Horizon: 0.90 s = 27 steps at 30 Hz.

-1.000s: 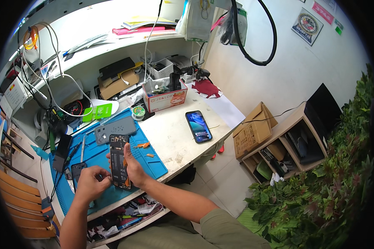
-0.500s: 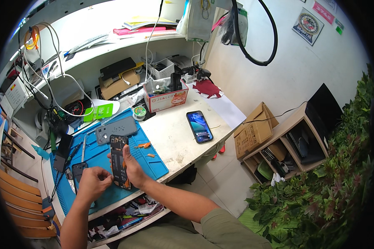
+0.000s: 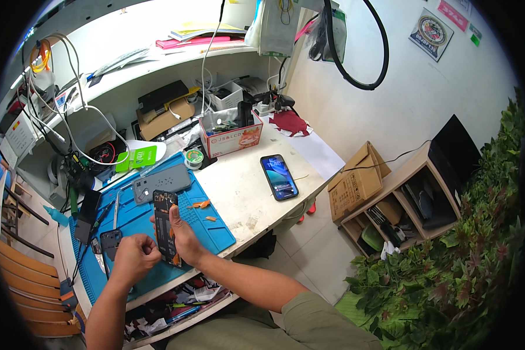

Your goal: The person separates the internal components of a mobile phone by hand and using a thin tool, removing the battery and prying off the main circuit board before placing the battery in a storage drawer.

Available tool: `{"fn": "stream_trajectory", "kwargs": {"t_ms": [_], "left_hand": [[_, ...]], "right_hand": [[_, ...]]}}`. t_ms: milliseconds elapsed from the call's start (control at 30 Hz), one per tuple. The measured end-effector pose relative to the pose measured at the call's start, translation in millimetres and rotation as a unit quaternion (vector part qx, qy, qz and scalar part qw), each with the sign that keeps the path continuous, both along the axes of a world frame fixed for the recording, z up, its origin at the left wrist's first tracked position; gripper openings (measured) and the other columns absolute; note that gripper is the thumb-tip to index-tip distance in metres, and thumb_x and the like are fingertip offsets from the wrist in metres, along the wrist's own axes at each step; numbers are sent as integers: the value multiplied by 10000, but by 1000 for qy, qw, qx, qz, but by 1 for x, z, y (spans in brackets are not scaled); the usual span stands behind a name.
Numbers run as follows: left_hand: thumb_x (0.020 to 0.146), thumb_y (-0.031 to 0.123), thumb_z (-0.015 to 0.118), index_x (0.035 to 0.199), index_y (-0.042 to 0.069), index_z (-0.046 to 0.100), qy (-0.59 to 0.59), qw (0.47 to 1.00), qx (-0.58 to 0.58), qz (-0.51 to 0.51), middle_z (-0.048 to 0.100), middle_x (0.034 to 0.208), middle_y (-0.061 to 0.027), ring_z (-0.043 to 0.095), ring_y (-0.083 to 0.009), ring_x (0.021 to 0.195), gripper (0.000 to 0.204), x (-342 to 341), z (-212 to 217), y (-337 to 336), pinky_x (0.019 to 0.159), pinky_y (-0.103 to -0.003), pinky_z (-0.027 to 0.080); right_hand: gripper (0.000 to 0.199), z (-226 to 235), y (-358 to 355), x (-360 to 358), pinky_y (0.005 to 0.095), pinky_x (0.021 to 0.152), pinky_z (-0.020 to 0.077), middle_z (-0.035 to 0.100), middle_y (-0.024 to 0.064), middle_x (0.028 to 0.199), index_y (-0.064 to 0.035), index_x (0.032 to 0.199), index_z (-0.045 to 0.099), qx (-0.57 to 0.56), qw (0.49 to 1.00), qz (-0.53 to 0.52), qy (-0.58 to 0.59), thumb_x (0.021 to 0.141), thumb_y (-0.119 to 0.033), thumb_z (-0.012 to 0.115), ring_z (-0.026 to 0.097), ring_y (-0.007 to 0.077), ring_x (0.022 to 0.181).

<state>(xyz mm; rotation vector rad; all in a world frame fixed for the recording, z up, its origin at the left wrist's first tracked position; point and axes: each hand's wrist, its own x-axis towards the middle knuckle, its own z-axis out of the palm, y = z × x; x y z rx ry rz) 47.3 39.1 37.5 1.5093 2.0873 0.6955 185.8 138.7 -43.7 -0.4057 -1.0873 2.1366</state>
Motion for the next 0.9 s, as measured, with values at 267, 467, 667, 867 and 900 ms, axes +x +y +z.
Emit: {"fn": "stream_trajectory", "kwargs": {"t_ms": [267,467,667,867,900], "left_hand": [[782,139,714,775,-20,624,73,997,27,-18,660,750,-206,650,-375,669,184,9,-7,3,649,-457,515],[783,120,712,751,-12,570,65,996,55,-22,603,693,-186,590,-329,607,196,5,-16,4,607,-418,486],[795,111,705,755,-15,580,30,998,41,-28,610,700,-179,585,-294,599,182,2,-16,3,597,-402,477],[792,106,706,760,-20,592,25,998,41,-32,624,715,-184,604,-309,616,174,4,-12,0,607,-416,484],[796,100,709,757,-21,585,29,998,50,-33,610,697,-168,584,-271,601,176,4,-14,0,595,-390,476]], "right_hand": [[887,0,0,1,265,893,538,594,25,1052,-7,1329,599,18,1000,-17,-13,1050,-793,296,609,108,961],[901,-2,1,-1,274,943,562,646,64,1144,-18,1340,604,15,999,-35,-4,1044,-798,266,631,115,1041],[889,-2,5,0,282,888,593,671,68,1117,-29,1332,606,-12,1000,-15,7,1042,-799,269,666,117,991],[866,4,6,1,256,788,609,663,39,1008,-41,1278,628,-31,999,-4,29,1043,-799,281,682,101,880],[866,5,6,1,253,772,610,661,34,987,-41,1268,633,-37,999,-1,31,1043,-800,281,683,100,862]]}}
